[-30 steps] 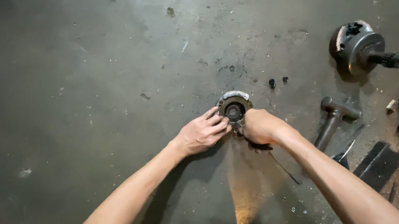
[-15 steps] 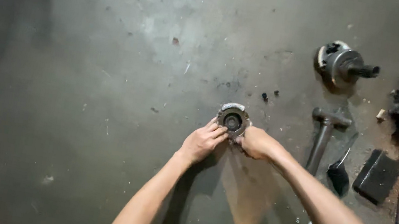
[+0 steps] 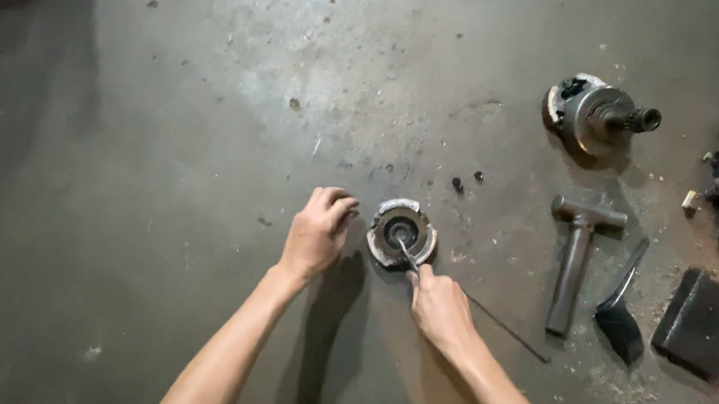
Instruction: Disassembling and repairing a motorcycle clutch assembly using a small pick tool on the floor
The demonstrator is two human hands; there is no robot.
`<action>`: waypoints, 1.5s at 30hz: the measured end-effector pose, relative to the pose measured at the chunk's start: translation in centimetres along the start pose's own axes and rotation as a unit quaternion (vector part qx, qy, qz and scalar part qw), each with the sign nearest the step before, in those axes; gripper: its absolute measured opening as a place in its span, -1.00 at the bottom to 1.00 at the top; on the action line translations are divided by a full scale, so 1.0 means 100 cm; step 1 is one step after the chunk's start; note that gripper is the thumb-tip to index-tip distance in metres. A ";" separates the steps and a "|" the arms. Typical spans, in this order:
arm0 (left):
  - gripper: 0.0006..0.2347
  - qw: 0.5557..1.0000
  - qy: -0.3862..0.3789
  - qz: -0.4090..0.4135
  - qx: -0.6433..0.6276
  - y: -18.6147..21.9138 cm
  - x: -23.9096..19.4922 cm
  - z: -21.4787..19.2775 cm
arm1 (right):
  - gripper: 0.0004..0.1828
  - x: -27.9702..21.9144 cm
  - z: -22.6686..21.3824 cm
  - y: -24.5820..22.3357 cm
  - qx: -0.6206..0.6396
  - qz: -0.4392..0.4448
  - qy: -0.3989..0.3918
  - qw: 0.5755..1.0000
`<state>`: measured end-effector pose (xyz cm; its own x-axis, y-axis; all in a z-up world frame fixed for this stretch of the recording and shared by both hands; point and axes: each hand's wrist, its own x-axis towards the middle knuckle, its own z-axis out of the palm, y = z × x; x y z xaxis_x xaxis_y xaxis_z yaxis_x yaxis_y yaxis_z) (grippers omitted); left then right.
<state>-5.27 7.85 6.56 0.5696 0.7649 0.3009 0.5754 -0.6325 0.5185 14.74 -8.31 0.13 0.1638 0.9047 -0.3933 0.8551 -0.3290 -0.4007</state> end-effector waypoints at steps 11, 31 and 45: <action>-0.90 0.996 -0.052 -0.050 -0.051 -0.050 0.081 0.074 | -0.89 -0.030 -0.051 -0.039 0.363 0.043 0.113 0.924; -0.86 0.844 0.068 -0.334 -0.415 0.001 0.038 0.045 | -0.52 -0.009 -0.051 -0.037 0.372 0.088 0.039 0.923; -0.91 0.912 0.155 -0.175 -0.336 0.068 -0.004 0.000 | -0.40 -0.030 -0.112 -0.090 0.234 0.019 0.034 0.971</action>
<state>-1.56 3.23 9.96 0.1668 0.9695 0.1798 0.1409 -0.2040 0.9688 12.08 -5.04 14.22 0.2376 0.8997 -0.3662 0.5322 -0.4359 -0.7258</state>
